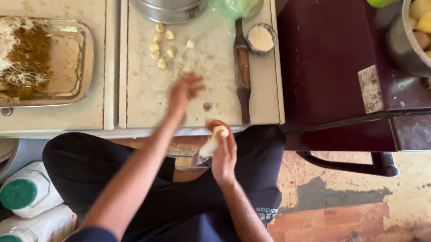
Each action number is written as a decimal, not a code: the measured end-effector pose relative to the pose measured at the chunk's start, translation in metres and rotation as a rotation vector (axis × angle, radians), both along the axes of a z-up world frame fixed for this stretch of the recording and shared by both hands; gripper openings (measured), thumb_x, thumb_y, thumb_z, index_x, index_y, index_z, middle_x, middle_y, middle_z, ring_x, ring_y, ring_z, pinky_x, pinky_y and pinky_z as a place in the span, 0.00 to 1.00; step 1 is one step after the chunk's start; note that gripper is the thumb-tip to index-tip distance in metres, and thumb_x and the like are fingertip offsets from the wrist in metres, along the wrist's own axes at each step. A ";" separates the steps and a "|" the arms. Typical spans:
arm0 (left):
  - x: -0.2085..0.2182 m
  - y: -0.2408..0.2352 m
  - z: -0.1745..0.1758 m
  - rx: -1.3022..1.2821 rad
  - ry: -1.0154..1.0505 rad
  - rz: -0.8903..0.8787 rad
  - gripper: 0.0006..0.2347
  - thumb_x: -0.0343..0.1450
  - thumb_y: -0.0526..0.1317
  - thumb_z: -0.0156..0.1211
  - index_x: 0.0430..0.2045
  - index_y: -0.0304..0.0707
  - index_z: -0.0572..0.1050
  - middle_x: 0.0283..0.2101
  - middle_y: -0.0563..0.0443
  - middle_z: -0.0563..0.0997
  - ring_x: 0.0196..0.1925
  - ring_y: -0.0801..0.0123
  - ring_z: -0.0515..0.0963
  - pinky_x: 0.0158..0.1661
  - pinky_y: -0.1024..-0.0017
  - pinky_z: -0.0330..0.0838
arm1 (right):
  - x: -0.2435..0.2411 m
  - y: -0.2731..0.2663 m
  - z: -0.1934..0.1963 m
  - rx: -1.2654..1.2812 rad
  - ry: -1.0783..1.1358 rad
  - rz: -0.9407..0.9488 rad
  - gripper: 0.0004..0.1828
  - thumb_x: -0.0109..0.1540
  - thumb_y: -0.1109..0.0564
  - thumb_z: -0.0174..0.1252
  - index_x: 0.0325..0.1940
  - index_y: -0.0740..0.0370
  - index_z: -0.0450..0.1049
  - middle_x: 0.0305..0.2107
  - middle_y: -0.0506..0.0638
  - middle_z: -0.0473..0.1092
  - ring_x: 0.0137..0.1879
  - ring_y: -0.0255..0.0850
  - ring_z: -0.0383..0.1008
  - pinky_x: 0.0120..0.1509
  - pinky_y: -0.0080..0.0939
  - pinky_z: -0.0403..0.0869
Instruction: The person prepares dumplings by scooping a spiced filling onto circular dough wrappers, folding and sealing them, and placing the finished dumplings into a metal steamer basket. The person also rolls a dough log and cuts it into small pieces.
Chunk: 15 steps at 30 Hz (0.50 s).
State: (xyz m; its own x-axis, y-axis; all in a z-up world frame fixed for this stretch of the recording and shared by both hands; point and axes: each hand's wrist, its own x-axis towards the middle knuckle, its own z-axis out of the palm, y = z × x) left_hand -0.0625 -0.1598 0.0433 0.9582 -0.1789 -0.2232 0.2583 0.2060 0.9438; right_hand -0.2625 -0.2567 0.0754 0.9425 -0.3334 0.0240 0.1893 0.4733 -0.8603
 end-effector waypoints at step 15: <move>-0.184 0.004 0.127 0.466 -0.636 -0.266 0.32 0.80 0.61 0.30 0.66 0.28 0.45 0.80 0.26 0.42 0.78 0.43 0.47 0.73 0.51 0.44 | 0.005 0.035 0.044 0.029 -0.005 0.167 0.46 0.72 0.29 0.25 0.83 0.63 0.41 0.81 0.55 0.41 0.85 0.47 0.36 0.85 0.46 0.40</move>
